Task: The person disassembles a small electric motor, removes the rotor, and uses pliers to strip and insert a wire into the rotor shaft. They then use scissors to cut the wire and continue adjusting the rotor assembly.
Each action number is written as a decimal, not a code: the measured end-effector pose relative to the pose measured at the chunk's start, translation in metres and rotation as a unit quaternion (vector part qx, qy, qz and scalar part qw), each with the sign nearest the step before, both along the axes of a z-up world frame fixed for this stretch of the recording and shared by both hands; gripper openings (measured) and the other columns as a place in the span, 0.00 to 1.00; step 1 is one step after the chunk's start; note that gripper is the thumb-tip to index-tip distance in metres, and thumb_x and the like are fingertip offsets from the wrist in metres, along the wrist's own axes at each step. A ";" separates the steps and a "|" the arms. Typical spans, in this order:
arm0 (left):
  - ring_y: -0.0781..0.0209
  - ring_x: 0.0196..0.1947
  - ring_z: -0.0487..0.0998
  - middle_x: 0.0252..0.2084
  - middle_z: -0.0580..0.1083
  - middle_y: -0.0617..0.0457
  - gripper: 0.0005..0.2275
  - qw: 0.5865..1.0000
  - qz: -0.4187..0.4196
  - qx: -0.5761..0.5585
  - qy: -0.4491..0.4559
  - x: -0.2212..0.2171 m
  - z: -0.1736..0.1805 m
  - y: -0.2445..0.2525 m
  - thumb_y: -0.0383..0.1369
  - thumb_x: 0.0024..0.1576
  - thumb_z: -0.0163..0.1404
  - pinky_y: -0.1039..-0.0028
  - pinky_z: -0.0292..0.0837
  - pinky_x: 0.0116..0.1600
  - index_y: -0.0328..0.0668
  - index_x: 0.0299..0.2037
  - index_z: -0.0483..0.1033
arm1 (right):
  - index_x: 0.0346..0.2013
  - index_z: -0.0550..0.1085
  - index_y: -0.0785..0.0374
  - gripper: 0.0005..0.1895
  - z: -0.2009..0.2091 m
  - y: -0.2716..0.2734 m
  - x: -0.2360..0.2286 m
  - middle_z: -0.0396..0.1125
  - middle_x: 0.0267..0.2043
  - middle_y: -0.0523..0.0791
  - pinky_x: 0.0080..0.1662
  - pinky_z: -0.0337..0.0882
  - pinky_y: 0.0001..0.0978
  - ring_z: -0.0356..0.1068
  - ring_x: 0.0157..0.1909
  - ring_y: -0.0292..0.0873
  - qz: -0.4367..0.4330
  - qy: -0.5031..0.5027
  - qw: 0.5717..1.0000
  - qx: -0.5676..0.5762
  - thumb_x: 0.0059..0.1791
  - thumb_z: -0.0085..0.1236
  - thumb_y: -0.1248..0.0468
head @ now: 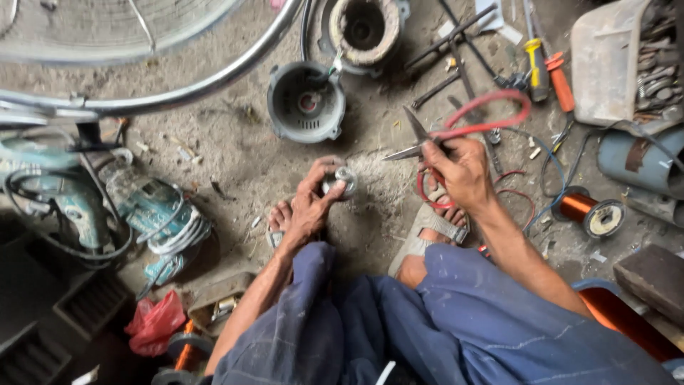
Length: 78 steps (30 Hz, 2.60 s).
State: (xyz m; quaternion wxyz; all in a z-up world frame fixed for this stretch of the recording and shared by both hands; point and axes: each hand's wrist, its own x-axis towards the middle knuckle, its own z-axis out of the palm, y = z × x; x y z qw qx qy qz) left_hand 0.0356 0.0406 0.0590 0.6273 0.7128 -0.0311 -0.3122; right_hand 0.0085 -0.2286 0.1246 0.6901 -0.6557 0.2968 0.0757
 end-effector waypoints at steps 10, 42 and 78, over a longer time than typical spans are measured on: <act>0.48 0.60 0.72 0.58 0.71 0.41 0.12 0.993 -0.030 -0.112 -0.003 0.022 0.033 -0.005 0.35 0.58 0.57 0.60 0.62 0.65 0.37 0.47 0.78 | 0.31 0.78 0.68 0.11 -0.027 -0.010 -0.024 0.71 0.22 0.52 0.15 0.69 0.28 0.70 0.15 0.40 0.122 0.099 0.983 -0.094 0.53 0.58 0.62; 0.51 0.45 0.76 0.42 0.76 0.38 0.15 0.951 -0.049 -0.288 0.103 0.019 0.104 0.020 0.36 0.52 0.58 0.65 0.69 0.54 0.28 0.41 0.78 | 0.25 0.73 0.56 0.19 0.098 0.031 0.042 0.66 0.21 0.43 0.31 0.70 0.34 0.68 0.25 0.46 0.384 -0.190 0.870 -0.244 0.54 0.56 0.48; 0.57 0.46 0.73 0.44 0.76 0.49 0.17 0.974 -0.094 -0.172 0.111 0.014 0.153 0.031 0.38 0.49 0.58 0.66 0.63 0.58 0.36 0.44 0.78 | 0.19 0.70 0.55 0.23 0.112 0.047 0.027 0.61 0.20 0.38 0.30 0.57 0.34 0.57 0.21 0.40 0.440 -0.259 0.774 -0.373 0.44 0.67 0.43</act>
